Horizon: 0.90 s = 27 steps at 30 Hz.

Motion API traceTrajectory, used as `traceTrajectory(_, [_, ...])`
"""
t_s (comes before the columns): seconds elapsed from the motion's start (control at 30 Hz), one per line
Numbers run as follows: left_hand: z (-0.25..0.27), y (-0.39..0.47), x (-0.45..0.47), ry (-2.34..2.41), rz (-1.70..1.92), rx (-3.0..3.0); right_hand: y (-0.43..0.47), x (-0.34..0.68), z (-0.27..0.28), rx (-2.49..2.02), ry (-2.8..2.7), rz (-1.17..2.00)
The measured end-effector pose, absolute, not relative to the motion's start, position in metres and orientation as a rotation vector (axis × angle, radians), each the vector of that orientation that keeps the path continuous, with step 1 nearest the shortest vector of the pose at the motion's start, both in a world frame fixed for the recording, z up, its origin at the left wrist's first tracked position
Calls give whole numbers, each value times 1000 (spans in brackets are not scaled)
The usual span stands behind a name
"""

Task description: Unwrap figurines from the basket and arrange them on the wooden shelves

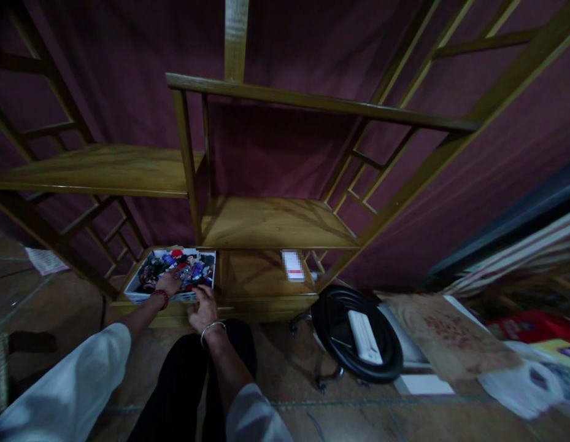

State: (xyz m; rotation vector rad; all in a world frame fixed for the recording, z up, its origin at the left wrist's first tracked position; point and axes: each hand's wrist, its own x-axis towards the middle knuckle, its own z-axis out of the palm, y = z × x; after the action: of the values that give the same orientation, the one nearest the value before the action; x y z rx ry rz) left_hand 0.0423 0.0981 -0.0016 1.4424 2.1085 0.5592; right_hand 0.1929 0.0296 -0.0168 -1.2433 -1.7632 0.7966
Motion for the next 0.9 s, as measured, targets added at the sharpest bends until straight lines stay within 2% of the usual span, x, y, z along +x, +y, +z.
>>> traceTrajectory(0.33, [7,86,43,2030,740,1420,29,193,-16,-1248,-1771,811])
traceTrajectory(0.9, [11,82,48,2147,687,1402,29,193,-18,-1228,-1778,798])
